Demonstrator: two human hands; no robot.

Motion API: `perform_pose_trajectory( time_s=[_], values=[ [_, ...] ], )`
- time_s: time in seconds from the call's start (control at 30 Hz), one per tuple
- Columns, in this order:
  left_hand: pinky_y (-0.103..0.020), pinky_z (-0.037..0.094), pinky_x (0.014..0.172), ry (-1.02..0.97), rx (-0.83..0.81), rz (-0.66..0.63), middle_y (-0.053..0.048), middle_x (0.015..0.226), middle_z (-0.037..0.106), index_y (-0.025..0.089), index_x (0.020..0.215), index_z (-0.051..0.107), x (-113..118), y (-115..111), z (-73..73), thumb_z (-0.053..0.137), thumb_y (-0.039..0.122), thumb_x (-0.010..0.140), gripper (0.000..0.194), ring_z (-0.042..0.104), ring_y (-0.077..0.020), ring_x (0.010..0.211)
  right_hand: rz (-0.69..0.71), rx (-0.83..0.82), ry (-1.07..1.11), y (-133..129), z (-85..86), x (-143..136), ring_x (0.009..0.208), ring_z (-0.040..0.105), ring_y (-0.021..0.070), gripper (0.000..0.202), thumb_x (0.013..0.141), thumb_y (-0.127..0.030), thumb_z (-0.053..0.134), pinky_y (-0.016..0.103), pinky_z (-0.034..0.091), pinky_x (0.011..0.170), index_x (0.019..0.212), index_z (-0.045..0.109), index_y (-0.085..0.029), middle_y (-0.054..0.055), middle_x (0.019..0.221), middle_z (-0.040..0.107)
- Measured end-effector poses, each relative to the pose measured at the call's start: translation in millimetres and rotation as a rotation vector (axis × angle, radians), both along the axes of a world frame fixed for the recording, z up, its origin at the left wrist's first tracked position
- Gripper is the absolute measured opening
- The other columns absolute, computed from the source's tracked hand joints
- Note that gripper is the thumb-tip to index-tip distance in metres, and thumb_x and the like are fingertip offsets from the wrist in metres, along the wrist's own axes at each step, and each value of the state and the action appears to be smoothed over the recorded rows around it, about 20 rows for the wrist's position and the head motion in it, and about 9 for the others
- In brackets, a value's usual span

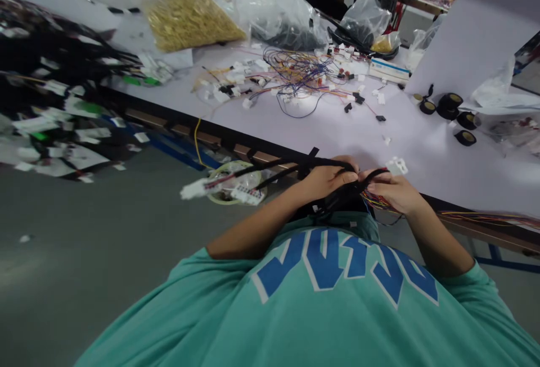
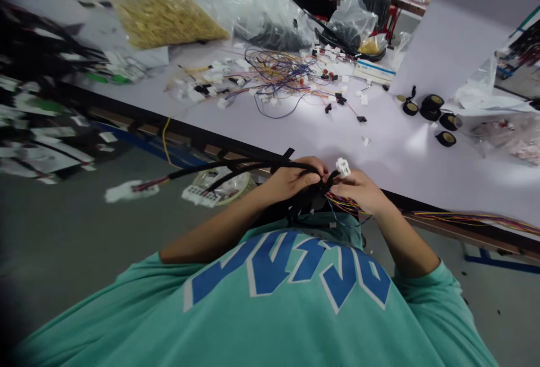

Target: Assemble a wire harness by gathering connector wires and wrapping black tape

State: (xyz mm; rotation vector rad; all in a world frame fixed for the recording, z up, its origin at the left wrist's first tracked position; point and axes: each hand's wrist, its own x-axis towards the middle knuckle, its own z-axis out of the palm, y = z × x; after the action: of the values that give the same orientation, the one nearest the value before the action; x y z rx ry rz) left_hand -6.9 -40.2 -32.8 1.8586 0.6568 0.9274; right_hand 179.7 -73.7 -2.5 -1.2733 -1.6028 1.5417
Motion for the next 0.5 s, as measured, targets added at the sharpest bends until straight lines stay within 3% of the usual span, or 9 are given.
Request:
perform_pose_trajectory(
  time_s=[0.07, 0.17, 0.2, 0.27, 0.37, 0.5],
  values=[
    [-0.025, 0.044, 0.074, 0.055, 0.015, -0.019, -0.005, 0.083, 0.061, 0.014, 0.074, 0.055, 2, 2, -1.1, 0.039, 0.04, 0.084, 0.032, 0.057, -0.0144, 0.078, -0.014, 0.171, -0.165, -4, 2.0, 1, 0.063, 0.055, 0.0133, 0.017, 0.07, -0.034, 0.059, 0.028, 0.044, 0.063, 0.071, 0.059, -0.018, 0.0, 0.066, 0.059],
    [-0.024, 0.042, 0.069, 0.114, 0.022, -0.06, -0.004, 0.074, 0.059, 0.014, 0.07, 0.054, 4, 11, -2.0, 0.037, 0.04, 0.084, 0.034, 0.055, -0.0133, 0.071, -0.164, 0.701, -0.447, -14, 4.8, -4, 0.066, 0.055, 0.0136, 0.009, 0.077, -0.025, 0.052, 0.028, 0.043, 0.064, 0.074, 0.058, -0.018, 0.001, 0.07, 0.061],
    [-0.023, 0.041, 0.067, 0.124, 0.01, -0.084, -0.002, 0.07, 0.057, 0.014, 0.07, 0.054, 5, 14, -1.6, 0.037, 0.04, 0.083, 0.034, 0.053, -0.0128, 0.068, -0.163, 0.899, -0.521, -18, 5.2, -6, 0.069, 0.056, 0.0138, 0.009, 0.079, -0.02, 0.05, 0.028, 0.043, 0.066, 0.077, 0.059, -0.019, 0.002, 0.073, 0.063],
    [-0.022, 0.039, 0.063, 0.132, -0.029, -0.142, 0.0, 0.062, 0.052, 0.014, 0.07, 0.054, 7, 22, 0.9, 0.037, 0.04, 0.082, 0.033, 0.05, -0.0118, 0.063, -0.034, 1.211, -0.67, -25, 4.5, -14, 0.079, 0.056, 0.0149, 0.016, 0.081, -0.014, 0.047, 0.029, 0.042, 0.071, 0.086, 0.061, -0.02, 0.004, 0.083, 0.066],
    [-0.021, 0.036, 0.057, 0.166, -0.086, -0.228, 0.003, 0.054, 0.046, 0.014, 0.067, 0.053, 13, 30, 8.1, 0.042, 0.039, 0.079, 0.03, 0.045, -0.0101, 0.056, 0.153, 1.426, -0.933, -31, 0.4, -25, 0.083, 0.053, 0.0154, 0.02, 0.084, -0.013, 0.047, 0.029, 0.039, 0.069, 0.094, 0.062, -0.022, 0.003, 0.089, 0.067],
    [-0.02, 0.03, 0.049, 0.257, -0.17, -0.259, 0.004, 0.049, 0.041, 0.015, 0.054, 0.049, 20, 39, 16.7, 0.051, 0.039, 0.073, 0.031, 0.037, -0.0076, 0.048, 0.181, 1.587, -0.985, -30, -6.1, -24, 0.072, 0.051, 0.0126, 0.023, 0.087, -0.012, 0.045, 0.028, 0.037, 0.065, 0.081, 0.064, -0.023, 0.0, 0.08, 0.067]
  ],
)
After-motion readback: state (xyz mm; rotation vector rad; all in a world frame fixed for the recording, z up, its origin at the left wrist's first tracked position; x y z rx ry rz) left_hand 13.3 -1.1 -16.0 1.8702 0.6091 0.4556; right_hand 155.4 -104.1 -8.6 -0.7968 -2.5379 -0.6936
